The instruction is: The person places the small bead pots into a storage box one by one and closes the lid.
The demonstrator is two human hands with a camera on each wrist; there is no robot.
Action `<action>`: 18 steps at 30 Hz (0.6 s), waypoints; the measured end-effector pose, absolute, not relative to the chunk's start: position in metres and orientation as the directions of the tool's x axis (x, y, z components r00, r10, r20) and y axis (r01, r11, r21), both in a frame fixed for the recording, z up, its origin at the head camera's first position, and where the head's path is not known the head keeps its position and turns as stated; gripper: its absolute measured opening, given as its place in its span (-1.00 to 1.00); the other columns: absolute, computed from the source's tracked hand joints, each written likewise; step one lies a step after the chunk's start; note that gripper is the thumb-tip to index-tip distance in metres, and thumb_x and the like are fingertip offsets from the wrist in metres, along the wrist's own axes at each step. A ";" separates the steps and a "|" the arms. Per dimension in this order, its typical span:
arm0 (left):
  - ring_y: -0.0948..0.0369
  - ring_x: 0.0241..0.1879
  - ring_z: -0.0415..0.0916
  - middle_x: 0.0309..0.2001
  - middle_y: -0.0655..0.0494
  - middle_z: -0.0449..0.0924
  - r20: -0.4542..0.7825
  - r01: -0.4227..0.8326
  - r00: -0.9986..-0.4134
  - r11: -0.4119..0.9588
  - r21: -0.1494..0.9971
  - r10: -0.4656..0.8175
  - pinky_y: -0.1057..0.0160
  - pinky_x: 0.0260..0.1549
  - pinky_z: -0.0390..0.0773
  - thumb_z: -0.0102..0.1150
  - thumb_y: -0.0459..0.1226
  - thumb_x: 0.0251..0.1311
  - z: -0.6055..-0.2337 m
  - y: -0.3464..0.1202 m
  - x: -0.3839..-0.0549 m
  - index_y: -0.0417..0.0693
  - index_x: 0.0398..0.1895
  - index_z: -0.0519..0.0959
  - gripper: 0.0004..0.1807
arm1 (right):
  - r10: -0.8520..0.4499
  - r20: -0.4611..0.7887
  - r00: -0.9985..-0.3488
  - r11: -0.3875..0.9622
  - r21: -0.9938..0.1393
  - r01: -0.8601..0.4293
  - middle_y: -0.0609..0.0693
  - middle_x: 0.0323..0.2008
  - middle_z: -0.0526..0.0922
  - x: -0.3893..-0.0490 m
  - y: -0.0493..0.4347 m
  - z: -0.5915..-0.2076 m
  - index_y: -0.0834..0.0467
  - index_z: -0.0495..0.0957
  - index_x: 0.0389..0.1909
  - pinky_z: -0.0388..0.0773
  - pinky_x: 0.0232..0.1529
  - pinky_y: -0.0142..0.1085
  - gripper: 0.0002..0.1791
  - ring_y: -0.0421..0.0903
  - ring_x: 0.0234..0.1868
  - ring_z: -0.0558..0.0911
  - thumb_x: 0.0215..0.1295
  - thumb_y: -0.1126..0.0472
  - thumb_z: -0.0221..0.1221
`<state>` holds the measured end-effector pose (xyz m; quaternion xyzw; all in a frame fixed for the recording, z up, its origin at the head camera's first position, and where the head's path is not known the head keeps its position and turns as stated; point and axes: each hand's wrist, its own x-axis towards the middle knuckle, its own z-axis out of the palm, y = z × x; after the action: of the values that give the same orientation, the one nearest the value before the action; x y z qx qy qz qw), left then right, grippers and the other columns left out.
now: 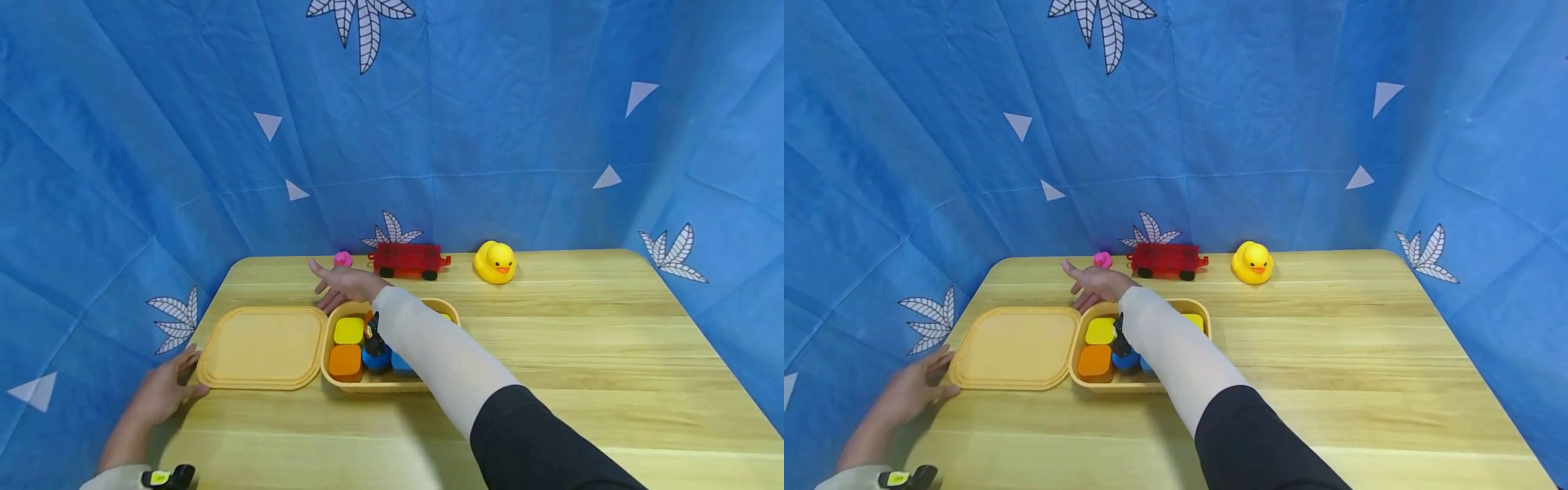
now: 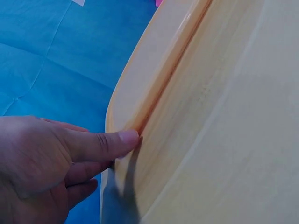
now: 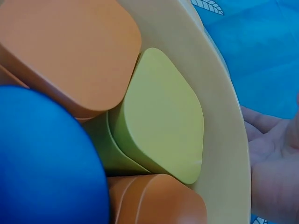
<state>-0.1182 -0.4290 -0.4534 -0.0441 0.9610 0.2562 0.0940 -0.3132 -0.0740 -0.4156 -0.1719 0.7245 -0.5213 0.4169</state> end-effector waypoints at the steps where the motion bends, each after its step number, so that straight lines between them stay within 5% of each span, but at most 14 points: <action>1: -0.47 0.38 0.17 0.41 -0.50 0.24 -0.201 -0.131 -0.979 0.861 0.491 -0.034 -0.42 0.29 0.23 0.51 -0.25 0.14 -0.454 -0.429 -0.118 -0.55 0.55 -0.03 0.12 | -0.682 -0.426 -0.594 0.399 -0.898 0.185 0.29 0.12 0.69 -0.313 -0.074 -0.416 0.36 0.39 0.42 0.53 0.33 -0.13 -0.03 0.18 0.09 0.73 0.55 -0.44 -0.29; 10: -0.40 0.26 0.42 0.35 -0.52 0.32 -0.070 -0.082 -0.996 0.856 0.511 -0.053 -0.24 0.16 0.48 0.51 -0.32 0.13 -0.453 -0.428 -0.114 -0.52 0.53 0.07 0.04 | -0.706 -0.400 -0.585 0.364 -0.913 0.185 0.36 0.23 0.61 -0.308 -0.068 -0.406 0.39 0.32 0.45 0.44 0.40 -0.01 -0.05 0.25 0.23 0.63 0.58 -0.40 -0.30; 18: -0.41 0.31 0.35 0.42 -0.55 0.20 -0.113 -0.162 -0.986 0.836 0.524 -0.121 -0.06 -0.03 0.67 0.46 -0.21 0.23 -0.431 -0.438 -0.111 -0.38 0.61 -0.05 0.09 | -0.718 -0.335 -0.610 0.289 -0.941 0.177 0.33 0.33 0.53 -0.308 -0.076 -0.391 0.33 0.34 0.46 0.40 0.44 0.01 -0.13 0.21 0.32 0.56 0.61 -0.35 -0.29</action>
<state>-0.1113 -0.4376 -0.4306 -0.0741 0.9575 0.2763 0.0374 -0.3078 -0.0760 -0.3908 -0.1939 0.6979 -0.5639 0.3966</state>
